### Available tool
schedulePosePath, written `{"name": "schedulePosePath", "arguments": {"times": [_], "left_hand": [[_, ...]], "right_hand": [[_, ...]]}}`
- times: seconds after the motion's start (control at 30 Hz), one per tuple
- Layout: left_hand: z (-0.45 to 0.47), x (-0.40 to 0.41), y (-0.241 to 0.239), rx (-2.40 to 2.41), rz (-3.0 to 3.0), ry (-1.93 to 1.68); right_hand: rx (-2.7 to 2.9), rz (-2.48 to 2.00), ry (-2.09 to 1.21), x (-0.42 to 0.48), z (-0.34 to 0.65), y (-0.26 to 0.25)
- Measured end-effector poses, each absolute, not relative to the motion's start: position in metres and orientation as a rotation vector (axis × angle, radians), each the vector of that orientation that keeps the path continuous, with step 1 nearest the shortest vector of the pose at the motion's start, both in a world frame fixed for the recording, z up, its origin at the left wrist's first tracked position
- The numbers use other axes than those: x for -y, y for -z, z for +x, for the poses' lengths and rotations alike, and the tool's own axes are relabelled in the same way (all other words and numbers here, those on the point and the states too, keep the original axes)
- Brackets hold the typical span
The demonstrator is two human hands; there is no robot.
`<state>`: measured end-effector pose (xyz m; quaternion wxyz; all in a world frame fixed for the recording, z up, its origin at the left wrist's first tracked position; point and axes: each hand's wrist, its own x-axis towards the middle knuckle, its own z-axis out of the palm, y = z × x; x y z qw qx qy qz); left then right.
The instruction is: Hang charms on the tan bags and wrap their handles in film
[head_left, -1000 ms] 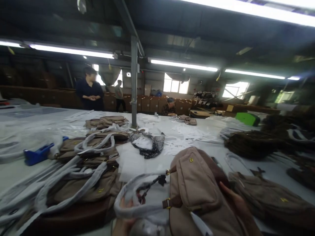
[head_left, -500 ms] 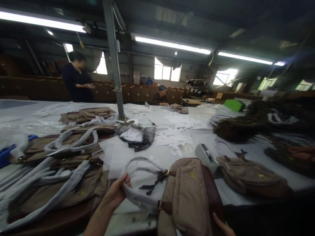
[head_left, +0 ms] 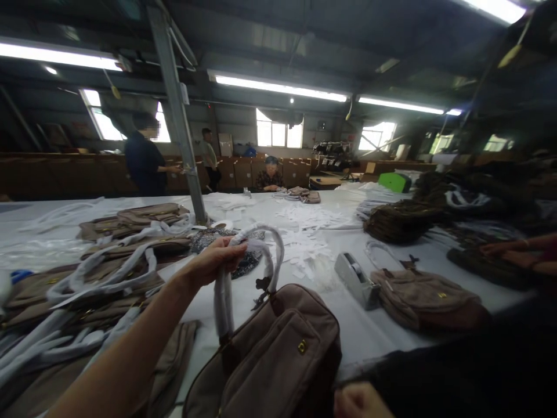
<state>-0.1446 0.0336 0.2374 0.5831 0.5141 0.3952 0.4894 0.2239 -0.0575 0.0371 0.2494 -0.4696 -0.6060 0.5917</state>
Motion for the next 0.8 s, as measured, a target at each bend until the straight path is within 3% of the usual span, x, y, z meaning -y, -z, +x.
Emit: {"name": "schedulePosePath", "arguments": {"times": [0.17,0.37,0.57,0.8], "left_hand": [[-0.134,-0.033,-0.255,-0.782,1.297,-1.01],[-0.129,-0.043,-0.275,-0.681,1.361,-0.94],[-0.168,-0.085,-0.26,-0.905,1.503,-1.053],[-0.19,-0.142,-0.165,-1.269,1.537,-1.142]], "right_hand": [[1.514,-0.955,-1.264,-0.036,0.208,-0.12],[1.786,-0.543,-1.541,-0.086,0.121,-0.174],[1.553,-0.797,-1.642,-0.102,0.075,-0.131],[1.349,-1.221,-1.417,-0.155,0.049,-0.045]]}}
